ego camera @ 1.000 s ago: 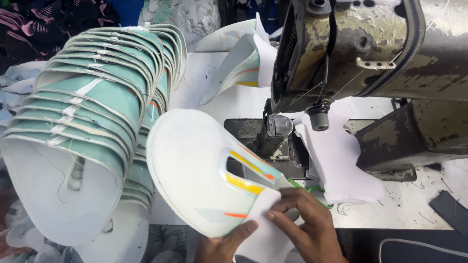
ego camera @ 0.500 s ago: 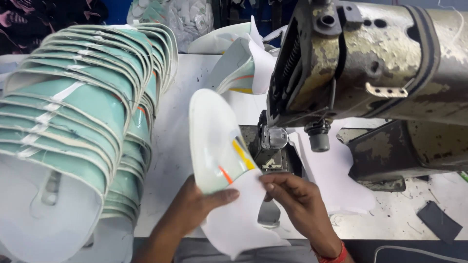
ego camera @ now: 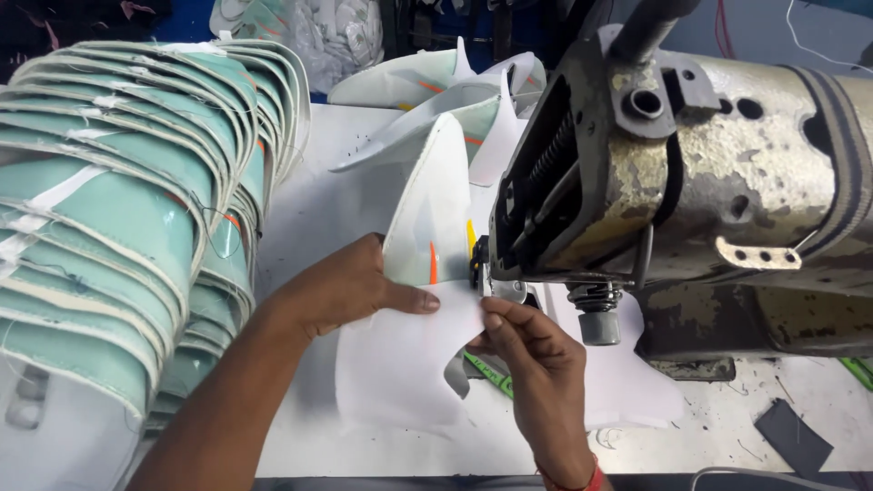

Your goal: Stitching fabric components to form a shoe upper using an industrial sewing machine.

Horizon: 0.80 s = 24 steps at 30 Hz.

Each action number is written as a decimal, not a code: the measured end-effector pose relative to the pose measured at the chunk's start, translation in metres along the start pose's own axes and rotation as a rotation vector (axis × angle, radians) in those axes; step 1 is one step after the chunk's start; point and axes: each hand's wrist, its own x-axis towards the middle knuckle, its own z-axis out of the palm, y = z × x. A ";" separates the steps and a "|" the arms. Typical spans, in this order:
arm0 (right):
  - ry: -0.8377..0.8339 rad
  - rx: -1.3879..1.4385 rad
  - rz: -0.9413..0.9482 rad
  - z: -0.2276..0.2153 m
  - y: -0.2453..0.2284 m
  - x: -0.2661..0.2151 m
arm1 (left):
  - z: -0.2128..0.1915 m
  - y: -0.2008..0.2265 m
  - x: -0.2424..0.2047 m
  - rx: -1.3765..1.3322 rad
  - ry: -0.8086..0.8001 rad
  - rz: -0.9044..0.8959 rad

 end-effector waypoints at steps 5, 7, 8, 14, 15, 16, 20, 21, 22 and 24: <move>-0.007 0.037 0.026 0.001 -0.002 -0.007 | -0.008 0.002 0.008 0.191 0.038 -0.029; -0.026 0.037 0.059 0.000 -0.003 -0.009 | -0.012 0.004 0.008 0.304 0.075 -0.035; -0.066 0.001 0.103 0.000 -0.003 -0.009 | -0.013 0.007 0.007 0.412 0.092 -0.049; -0.157 -0.136 0.175 0.010 0.002 -0.007 | -0.014 0.014 0.002 0.558 0.089 -0.064; -0.139 -0.157 0.185 0.013 0.002 -0.008 | -0.013 0.015 0.003 0.546 0.077 -0.063; -0.138 -0.155 0.181 0.016 0.000 -0.008 | -0.014 0.015 0.003 0.550 0.077 -0.060; -0.103 -0.066 0.170 0.026 -0.008 -0.007 | -0.017 0.018 0.009 0.569 0.076 -0.017; -0.094 -0.026 0.171 0.027 -0.009 -0.008 | -0.018 0.016 0.012 0.564 0.073 0.009; -0.088 -0.025 0.168 0.027 -0.010 -0.010 | -0.018 0.016 0.010 0.567 0.068 0.012; -0.065 -0.059 0.148 0.028 -0.013 -0.016 | -0.017 0.016 0.007 0.534 0.047 0.065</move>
